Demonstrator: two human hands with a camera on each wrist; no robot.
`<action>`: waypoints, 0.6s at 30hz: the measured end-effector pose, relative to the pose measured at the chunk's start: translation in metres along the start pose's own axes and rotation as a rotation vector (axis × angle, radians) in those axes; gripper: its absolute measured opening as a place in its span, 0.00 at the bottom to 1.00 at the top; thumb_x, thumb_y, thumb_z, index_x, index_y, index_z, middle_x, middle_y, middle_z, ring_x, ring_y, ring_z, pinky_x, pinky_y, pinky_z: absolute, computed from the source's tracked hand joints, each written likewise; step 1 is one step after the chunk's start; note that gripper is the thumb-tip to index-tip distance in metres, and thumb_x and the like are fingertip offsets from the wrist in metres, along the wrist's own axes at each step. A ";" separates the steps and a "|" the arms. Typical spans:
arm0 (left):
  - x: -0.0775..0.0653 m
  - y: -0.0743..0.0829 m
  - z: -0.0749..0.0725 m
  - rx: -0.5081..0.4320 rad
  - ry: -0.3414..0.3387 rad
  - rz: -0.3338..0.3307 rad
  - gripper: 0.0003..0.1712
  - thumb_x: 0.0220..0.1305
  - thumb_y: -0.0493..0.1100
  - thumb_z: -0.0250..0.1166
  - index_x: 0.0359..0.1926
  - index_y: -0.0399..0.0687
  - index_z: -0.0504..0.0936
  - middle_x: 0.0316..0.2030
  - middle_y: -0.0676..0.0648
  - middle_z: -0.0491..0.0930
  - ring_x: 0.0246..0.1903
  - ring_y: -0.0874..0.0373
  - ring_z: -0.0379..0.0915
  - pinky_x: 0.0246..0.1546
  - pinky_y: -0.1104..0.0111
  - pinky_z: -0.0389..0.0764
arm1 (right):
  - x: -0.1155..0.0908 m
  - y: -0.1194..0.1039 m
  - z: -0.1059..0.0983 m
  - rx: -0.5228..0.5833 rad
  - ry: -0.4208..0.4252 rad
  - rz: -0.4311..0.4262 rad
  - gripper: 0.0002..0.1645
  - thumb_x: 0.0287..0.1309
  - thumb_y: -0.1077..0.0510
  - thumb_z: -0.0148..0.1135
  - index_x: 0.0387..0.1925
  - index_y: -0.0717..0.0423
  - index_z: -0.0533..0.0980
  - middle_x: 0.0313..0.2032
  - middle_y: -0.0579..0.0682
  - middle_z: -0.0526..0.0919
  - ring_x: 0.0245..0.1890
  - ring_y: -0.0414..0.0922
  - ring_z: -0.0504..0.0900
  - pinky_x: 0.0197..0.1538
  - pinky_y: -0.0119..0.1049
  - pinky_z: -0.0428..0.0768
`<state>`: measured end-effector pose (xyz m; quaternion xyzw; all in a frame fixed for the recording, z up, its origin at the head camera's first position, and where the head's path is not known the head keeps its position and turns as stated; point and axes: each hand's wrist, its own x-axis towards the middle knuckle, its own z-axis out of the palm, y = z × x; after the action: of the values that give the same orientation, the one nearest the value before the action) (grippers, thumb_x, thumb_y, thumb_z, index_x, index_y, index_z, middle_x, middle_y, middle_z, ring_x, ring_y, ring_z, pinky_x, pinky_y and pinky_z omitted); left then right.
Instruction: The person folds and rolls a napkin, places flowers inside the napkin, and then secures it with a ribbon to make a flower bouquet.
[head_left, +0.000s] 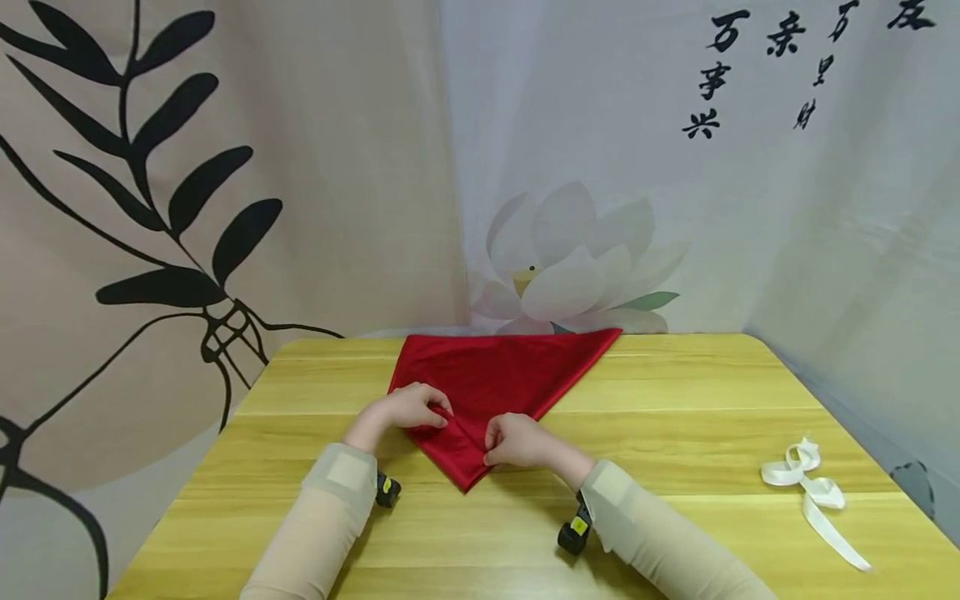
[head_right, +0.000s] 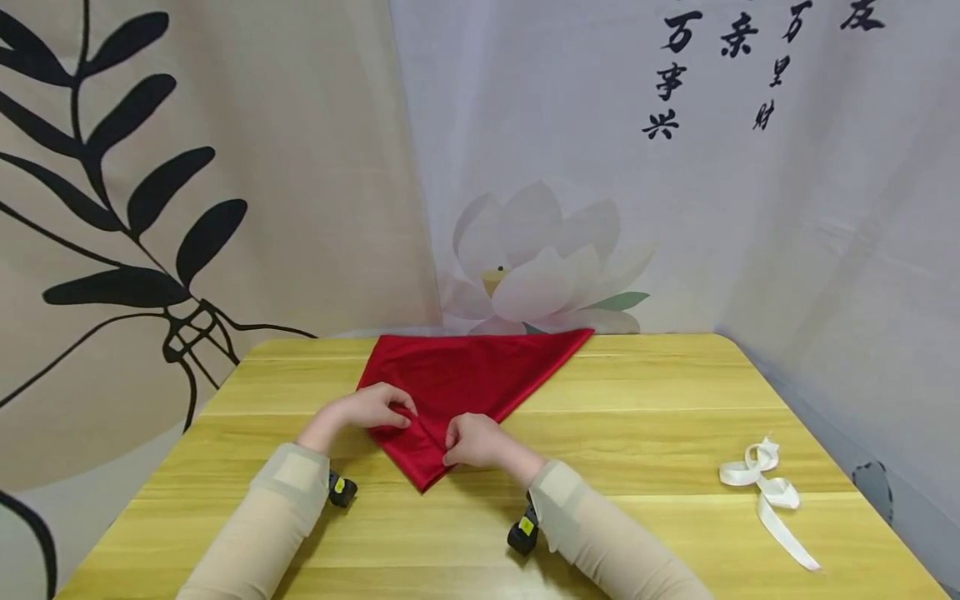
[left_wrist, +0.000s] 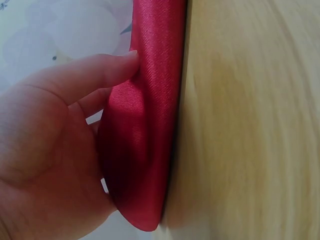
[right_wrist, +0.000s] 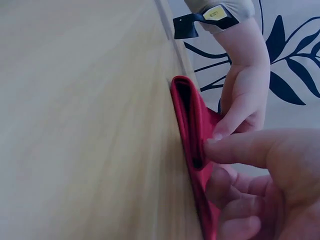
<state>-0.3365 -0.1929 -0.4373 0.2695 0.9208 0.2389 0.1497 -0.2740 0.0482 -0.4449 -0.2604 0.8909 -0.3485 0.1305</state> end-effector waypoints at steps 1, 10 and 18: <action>0.001 0.000 0.000 0.002 -0.002 -0.004 0.04 0.58 0.42 0.68 0.36 0.54 0.85 0.27 0.59 0.78 0.28 0.63 0.69 0.36 0.67 0.71 | 0.000 -0.001 0.000 -0.021 0.003 -0.009 0.11 0.46 0.62 0.73 0.24 0.54 0.75 0.19 0.43 0.75 0.21 0.37 0.72 0.29 0.31 0.72; -0.001 0.001 0.002 -0.001 -0.009 -0.015 0.06 0.60 0.41 0.68 0.39 0.53 0.85 0.31 0.59 0.79 0.33 0.62 0.69 0.38 0.66 0.71 | 0.011 -0.018 0.013 -0.123 -0.043 -0.045 0.11 0.47 0.57 0.73 0.20 0.47 0.77 0.18 0.38 0.75 0.21 0.35 0.71 0.28 0.30 0.71; -0.008 -0.006 -0.004 -0.039 0.064 -0.015 0.13 0.59 0.40 0.68 0.46 0.47 0.83 0.43 0.53 0.82 0.40 0.58 0.71 0.43 0.64 0.73 | 0.013 -0.017 0.021 -0.181 -0.042 -0.009 0.16 0.48 0.48 0.73 0.16 0.45 0.75 0.16 0.37 0.74 0.21 0.35 0.69 0.27 0.30 0.70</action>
<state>-0.3339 -0.2038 -0.4358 0.2520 0.9223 0.2642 0.1270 -0.2700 0.0186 -0.4493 -0.2826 0.9146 -0.2614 0.1235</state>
